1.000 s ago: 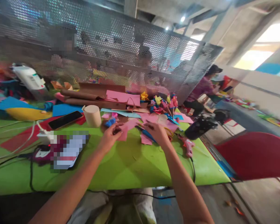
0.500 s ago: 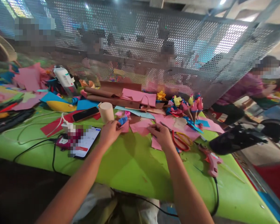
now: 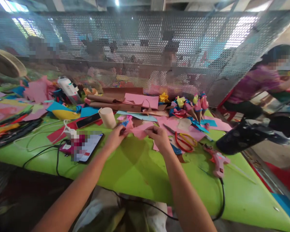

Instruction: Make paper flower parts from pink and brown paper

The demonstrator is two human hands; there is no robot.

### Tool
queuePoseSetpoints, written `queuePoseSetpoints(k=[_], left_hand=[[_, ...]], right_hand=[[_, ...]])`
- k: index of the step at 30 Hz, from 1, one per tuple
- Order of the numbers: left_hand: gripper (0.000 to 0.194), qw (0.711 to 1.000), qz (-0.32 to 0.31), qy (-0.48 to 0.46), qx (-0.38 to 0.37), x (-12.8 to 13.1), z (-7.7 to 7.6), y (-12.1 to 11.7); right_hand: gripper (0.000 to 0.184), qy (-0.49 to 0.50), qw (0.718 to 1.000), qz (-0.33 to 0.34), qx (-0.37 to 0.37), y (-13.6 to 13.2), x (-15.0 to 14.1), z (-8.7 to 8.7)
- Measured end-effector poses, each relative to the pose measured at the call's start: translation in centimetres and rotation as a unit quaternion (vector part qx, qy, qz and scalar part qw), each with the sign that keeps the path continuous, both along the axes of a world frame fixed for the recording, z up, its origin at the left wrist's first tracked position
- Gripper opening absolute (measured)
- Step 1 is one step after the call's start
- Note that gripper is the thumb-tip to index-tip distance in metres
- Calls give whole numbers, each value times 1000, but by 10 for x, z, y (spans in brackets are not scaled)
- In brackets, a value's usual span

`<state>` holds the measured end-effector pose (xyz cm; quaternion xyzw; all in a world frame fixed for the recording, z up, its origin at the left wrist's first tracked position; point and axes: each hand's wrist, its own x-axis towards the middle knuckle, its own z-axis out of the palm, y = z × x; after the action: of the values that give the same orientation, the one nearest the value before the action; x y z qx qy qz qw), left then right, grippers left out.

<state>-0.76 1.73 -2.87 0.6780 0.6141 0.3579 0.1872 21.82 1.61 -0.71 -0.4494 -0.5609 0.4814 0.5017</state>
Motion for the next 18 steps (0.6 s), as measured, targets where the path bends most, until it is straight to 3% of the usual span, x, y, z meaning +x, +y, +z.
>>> queuePoseSetpoints(k=[5, 10, 14, 18], left_hand=[[13, 979, -90, -180, -40, 12, 7, 3], [43, 962, -164, -214, -49, 23, 31, -1], [41, 961, -194, -191, -43, 32, 50, -3], [33, 932, -168, -316, -58, 45, 55, 0]], right_hand=[[21, -5, 1000, 9, 29, 0, 1, 4], [14, -19, 993, -1, 114, -2, 3, 8], [20, 19, 996, -17, 90, 0, 3, 6], [28, 61, 995, -56, 48, 4, 4, 1]])
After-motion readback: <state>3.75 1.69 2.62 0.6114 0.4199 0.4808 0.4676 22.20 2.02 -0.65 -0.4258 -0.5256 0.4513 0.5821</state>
